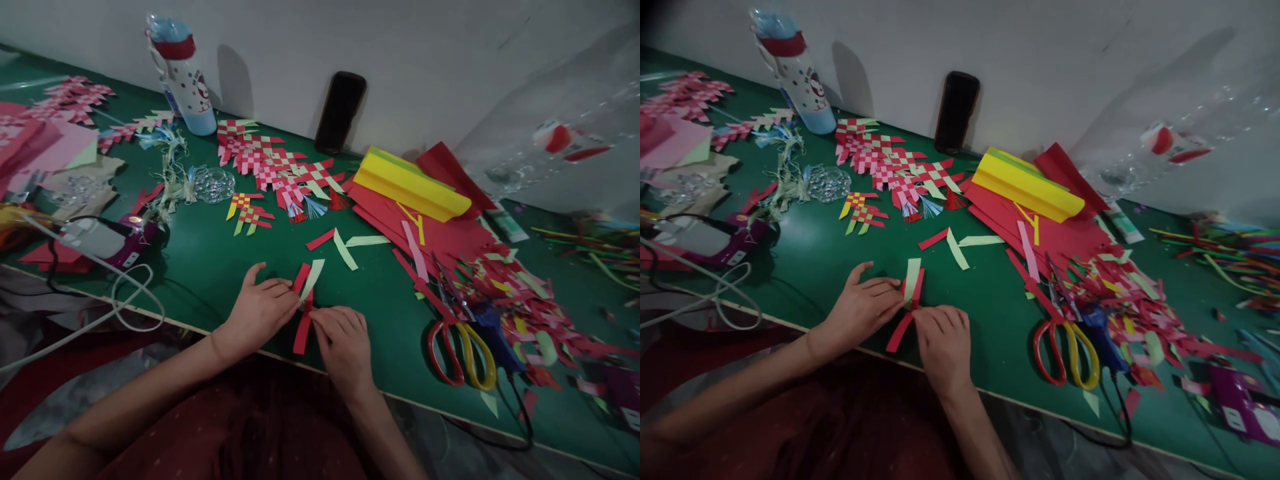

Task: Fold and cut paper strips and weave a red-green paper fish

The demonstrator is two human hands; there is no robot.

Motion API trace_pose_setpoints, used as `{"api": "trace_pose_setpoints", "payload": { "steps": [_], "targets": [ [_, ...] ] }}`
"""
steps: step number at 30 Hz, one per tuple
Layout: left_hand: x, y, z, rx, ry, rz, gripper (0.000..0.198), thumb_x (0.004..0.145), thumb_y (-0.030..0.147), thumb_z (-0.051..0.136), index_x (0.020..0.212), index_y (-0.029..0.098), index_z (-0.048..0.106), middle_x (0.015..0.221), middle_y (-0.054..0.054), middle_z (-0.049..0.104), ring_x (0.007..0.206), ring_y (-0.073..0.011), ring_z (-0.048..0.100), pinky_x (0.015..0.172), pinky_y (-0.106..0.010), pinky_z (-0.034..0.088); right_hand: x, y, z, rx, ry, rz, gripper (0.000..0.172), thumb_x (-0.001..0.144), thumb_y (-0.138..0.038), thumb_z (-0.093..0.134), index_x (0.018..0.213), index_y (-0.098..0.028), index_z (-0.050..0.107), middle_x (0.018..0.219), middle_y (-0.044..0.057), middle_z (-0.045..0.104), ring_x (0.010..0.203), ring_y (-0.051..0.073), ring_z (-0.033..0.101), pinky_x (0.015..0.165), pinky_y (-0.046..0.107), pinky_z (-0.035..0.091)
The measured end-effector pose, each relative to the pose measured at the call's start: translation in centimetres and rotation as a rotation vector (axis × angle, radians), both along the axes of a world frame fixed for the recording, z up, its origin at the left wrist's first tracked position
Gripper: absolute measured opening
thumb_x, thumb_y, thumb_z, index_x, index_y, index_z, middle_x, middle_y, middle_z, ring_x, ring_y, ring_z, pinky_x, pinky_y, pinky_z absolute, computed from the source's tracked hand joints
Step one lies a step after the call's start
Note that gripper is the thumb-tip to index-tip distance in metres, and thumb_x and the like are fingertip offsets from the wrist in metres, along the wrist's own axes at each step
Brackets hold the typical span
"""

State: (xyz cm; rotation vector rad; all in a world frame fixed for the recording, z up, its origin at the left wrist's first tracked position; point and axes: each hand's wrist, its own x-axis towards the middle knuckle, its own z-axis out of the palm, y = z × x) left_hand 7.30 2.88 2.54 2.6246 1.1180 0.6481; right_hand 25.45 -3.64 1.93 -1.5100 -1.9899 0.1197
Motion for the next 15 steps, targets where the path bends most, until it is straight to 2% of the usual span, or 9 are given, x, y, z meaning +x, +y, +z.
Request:
{"api": "trace_pose_setpoints", "payload": {
  "steps": [3,7,12,15],
  "targets": [
    [-0.5,0.0,-0.1,-0.047,-0.027,-0.022,0.019,0.094,0.019,0.047,0.093,0.023,0.066,0.093,-0.001,0.073,0.103,-0.018,0.065,0.112,-0.05,0.017,-0.5,0.5,0.0,-0.012,-0.011,0.019,0.015,0.093,-0.017,0.054,0.089,-0.023,0.067,0.083,-0.001,0.074,0.082,0.016,0.062,0.08,0.033,0.038],
    [-1.2,0.0,-0.2,-0.119,-0.054,-0.059,0.026,0.093,0.013,0.043,0.105,0.023,0.064,0.1,-0.003,0.073,0.111,-0.0178,0.063,0.114,-0.05,0.013,-0.6,0.7,-0.3,-0.022,-0.052,0.02,0.016,0.093,-0.019,0.054,0.09,-0.023,0.069,0.087,0.001,0.075,0.084,0.017,0.064,0.082,0.034,0.039],
    [-1.4,0.0,-0.4,-0.138,-0.043,-0.082,0.028,0.091,0.013,0.045,0.108,0.024,0.064,0.101,-0.002,0.073,0.115,-0.0182,0.06,0.115,-0.05,0.009,-0.6,0.5,-0.5,0.012,-0.075,0.024,0.015,0.092,-0.018,0.055,0.097,-0.023,0.069,0.091,0.001,0.076,0.086,0.018,0.067,0.084,0.034,0.042],
    [-1.6,-0.1,-0.7,-0.137,-0.031,-0.102,0.031,0.088,0.011,0.047,0.111,0.026,0.063,0.104,-0.001,0.072,0.118,-0.0191,0.058,0.115,-0.05,0.006,-0.6,0.0,-0.4,0.044,-0.1,0.028,0.016,0.092,-0.018,0.055,0.101,-0.022,0.067,0.09,0.002,0.076,0.082,0.017,0.069,0.077,0.03,0.046]
  ]
}}
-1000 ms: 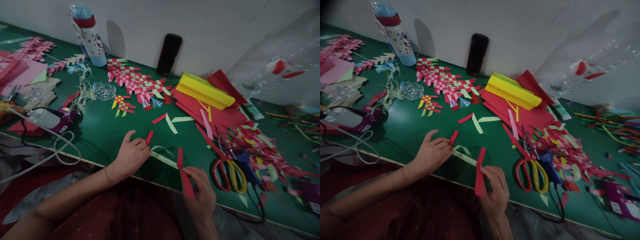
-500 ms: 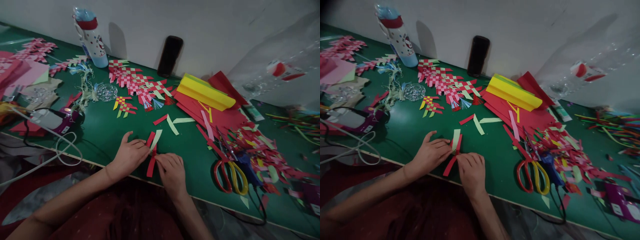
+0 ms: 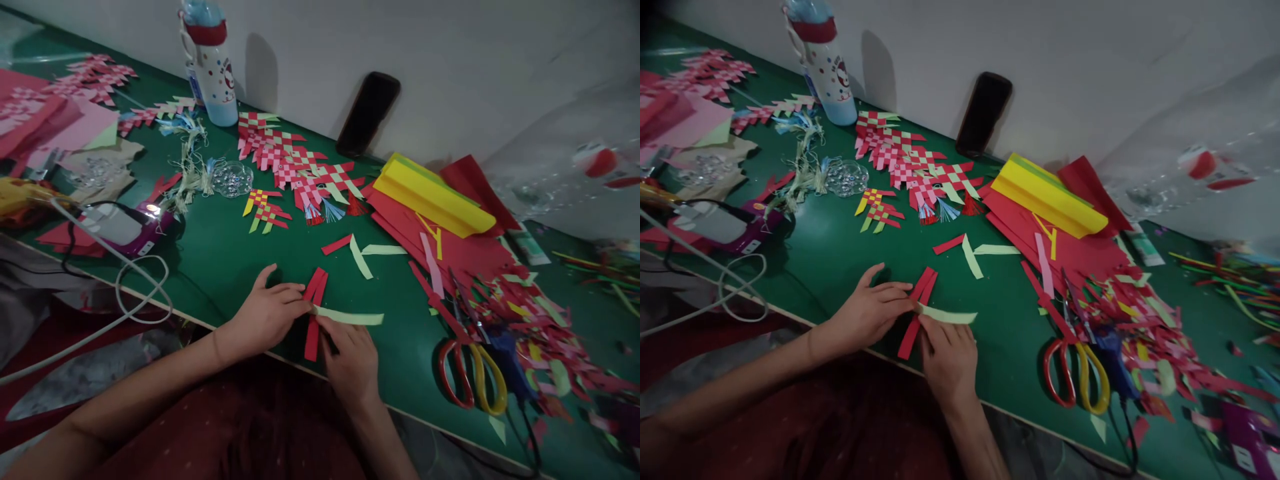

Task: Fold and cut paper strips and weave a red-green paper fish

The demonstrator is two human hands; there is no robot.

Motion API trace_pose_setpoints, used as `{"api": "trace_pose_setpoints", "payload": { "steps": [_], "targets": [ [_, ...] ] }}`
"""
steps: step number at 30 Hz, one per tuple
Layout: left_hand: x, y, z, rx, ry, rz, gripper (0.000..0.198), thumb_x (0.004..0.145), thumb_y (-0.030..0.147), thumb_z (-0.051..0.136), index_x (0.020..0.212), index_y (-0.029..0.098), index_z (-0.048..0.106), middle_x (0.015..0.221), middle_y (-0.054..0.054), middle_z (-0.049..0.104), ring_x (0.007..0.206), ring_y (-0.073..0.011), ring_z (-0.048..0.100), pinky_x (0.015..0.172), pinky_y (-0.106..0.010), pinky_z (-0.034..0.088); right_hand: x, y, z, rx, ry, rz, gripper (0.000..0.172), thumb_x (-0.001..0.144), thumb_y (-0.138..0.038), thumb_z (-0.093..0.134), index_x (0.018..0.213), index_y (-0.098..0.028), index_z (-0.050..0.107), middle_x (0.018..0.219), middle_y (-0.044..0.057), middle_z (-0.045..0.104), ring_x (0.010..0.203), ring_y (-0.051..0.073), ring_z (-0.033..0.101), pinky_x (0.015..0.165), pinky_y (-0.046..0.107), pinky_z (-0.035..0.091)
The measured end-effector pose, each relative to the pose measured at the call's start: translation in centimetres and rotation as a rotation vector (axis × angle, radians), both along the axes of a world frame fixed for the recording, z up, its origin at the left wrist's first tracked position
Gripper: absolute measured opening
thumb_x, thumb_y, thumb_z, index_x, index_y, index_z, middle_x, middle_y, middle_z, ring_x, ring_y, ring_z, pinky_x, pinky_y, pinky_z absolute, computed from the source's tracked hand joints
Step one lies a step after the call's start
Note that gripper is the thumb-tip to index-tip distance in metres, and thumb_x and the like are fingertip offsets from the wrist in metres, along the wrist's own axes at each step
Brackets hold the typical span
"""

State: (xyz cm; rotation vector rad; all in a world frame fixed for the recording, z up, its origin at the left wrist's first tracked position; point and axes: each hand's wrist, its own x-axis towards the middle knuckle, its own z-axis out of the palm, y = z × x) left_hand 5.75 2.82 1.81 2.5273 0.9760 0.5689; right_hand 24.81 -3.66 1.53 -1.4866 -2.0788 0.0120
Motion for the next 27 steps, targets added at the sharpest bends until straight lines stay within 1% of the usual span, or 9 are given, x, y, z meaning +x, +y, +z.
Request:
{"api": "trace_pose_setpoints", "payload": {
  "steps": [3,6,9,13,16,19,23,27],
  "targets": [
    [-0.1,0.0,-0.3,0.008,0.003,-0.031,0.039,0.085,0.009,0.048,0.115,0.028,0.062,0.105,-0.001,0.071,0.12,-0.0201,0.056,0.115,-0.051,0.002,-0.1,-0.6,0.3,0.008,-0.012,0.002,0.018,0.088,-0.021,0.061,0.106,-0.019,0.065,0.089,0.003,0.076,0.076,0.015,0.069,0.072,0.026,0.049],
    [-0.1,-0.1,-0.4,0.026,0.023,-0.029,0.039,0.082,0.009,0.051,0.114,0.028,0.062,0.103,0.0,0.071,0.12,-0.0203,0.056,0.115,-0.052,0.002,-0.1,-1.0,0.6,-0.048,0.014,-0.018,0.021,0.088,-0.017,0.059,0.108,-0.02,0.065,0.089,0.003,0.075,0.076,0.015,0.07,0.072,0.025,0.051],
    [0.0,-0.2,-0.4,0.048,0.041,-0.015,0.039,0.082,0.01,0.053,0.115,0.027,0.061,0.104,0.0,0.07,0.119,-0.0206,0.056,0.115,-0.051,0.006,0.1,-0.9,0.7,-0.072,0.056,-0.048,0.02,0.09,-0.016,0.055,0.104,-0.021,0.068,0.089,0.003,0.075,0.078,0.014,0.07,0.073,0.024,0.053],
    [0.5,-0.2,-0.3,0.072,0.031,0.028,0.032,0.087,0.015,0.052,0.117,0.024,0.06,0.101,-0.003,0.071,0.111,-0.0203,0.06,0.113,-0.052,0.012,0.2,-0.5,0.7,-0.09,0.112,-0.037,0.017,0.09,-0.018,0.056,0.098,-0.022,0.071,0.087,0.003,0.075,0.078,0.014,0.071,0.075,0.024,0.055],
    [0.8,-0.2,0.0,0.08,0.039,0.047,0.024,0.092,0.02,0.051,0.113,0.024,0.061,0.099,-0.003,0.07,0.107,-0.02,0.061,0.111,-0.052,0.016,0.1,-0.4,0.6,-0.082,0.164,-0.029,0.017,0.09,-0.018,0.057,0.099,-0.021,0.07,0.09,0.004,0.076,0.082,0.015,0.071,0.077,0.025,0.056],
    [1.1,-0.1,0.4,0.079,0.064,0.054,0.019,0.094,0.024,0.05,0.108,0.023,0.062,0.096,-0.002,0.07,0.105,-0.0199,0.06,0.109,-0.051,0.019,0.1,-0.4,0.7,-0.081,0.227,-0.059,0.018,0.089,-0.018,0.057,0.1,-0.022,0.07,0.093,0.004,0.076,0.084,0.016,0.072,0.078,0.026,0.057],
    [1.4,0.0,0.4,0.112,0.091,0.064,0.016,0.092,0.021,0.052,0.103,0.022,0.064,0.093,-0.002,0.069,0.102,-0.0198,0.061,0.106,-0.048,0.025,0.3,-0.4,1.1,-0.116,0.279,-0.136,0.016,0.089,-0.023,0.058,0.099,-0.023,0.071,0.089,0.002,0.076,0.079,0.016,0.072,0.074,0.026,0.058],
    [1.5,0.1,0.1,0.151,0.127,0.051,0.014,0.091,0.016,0.053,0.099,0.022,0.063,0.092,-0.001,0.068,0.102,-0.019,0.061,0.107,-0.048,0.026,0.8,-0.5,1.7,-0.146,0.296,-0.167,0.015,0.09,-0.025,0.056,0.097,-0.024,0.069,0.086,0.001,0.076,0.072,0.015,0.072,0.07,0.026,0.058]
  ]
}}
